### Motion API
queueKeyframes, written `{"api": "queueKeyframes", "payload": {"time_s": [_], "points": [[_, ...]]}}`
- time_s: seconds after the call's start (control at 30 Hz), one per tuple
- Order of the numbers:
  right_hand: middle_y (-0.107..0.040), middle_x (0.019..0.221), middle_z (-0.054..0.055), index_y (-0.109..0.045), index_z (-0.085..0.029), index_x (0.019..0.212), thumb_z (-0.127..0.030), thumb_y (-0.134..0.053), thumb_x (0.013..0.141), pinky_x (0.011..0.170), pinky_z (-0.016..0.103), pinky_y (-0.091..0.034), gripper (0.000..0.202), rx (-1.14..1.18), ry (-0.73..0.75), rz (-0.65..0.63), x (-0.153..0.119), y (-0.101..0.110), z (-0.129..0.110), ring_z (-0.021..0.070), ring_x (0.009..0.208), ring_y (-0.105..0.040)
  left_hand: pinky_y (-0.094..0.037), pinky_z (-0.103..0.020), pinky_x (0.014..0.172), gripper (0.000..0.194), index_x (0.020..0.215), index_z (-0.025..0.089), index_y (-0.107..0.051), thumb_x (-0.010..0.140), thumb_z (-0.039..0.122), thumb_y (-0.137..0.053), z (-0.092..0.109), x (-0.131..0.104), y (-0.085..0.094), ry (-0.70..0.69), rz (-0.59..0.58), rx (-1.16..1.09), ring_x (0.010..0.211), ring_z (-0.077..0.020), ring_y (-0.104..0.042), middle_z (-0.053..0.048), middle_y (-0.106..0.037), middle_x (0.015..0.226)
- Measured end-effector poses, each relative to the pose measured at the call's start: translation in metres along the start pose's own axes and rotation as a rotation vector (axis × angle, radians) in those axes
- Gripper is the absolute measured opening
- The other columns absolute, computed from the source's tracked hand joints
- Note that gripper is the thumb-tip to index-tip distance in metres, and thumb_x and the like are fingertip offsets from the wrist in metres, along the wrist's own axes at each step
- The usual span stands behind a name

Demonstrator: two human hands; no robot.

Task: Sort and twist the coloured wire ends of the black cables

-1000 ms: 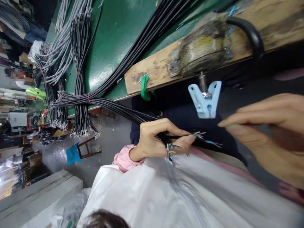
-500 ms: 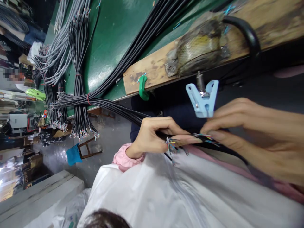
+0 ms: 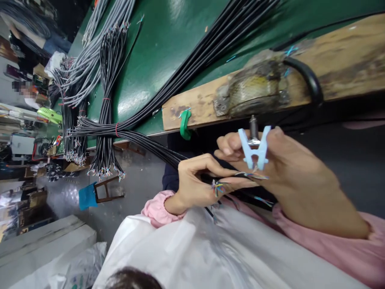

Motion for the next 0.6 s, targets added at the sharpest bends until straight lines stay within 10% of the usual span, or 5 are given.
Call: {"api": "queueKeyframes", "payload": {"time_s": [0.4,0.6], "points": [[-0.051,0.055,0.002,-0.059,-0.023,0.062,-0.092,-0.057,0.066,0.039,0.032,-0.043,0.070,-0.164,0.104,-0.169,0.008,0.003,0.001,0.0159,0.045,-0.046,-0.038,-0.021,0.048,0.065,0.045,0.015,-0.053,0.056,0.070,-0.086,-0.007,-0.005,-0.005,0.132,0.031,0.117,0.049,-0.0045,-0.044,0.003,-0.051,0.051],[-0.054,0.051,0.002,-0.056,-0.026,0.060,-0.089,-0.045,0.078,0.038,0.034,-0.047,0.067,-0.447,0.302,-0.015,-0.003,0.023,0.004,0.0199,0.041,-0.054,-0.038,-0.021,0.046,0.055,0.055,0.015,-0.066,0.064,0.066,-0.084,-0.022,-0.010,0.008,0.003,-0.162,0.111,0.045,-0.0039,-0.043,0.001,-0.057,0.051]]}}
Point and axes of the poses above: each hand's wrist, its own x-axis towards the middle knuckle, its own y-axis out of the back of the hand, z = x × y, the point moved 2 cm from there along x, towards the middle knuckle
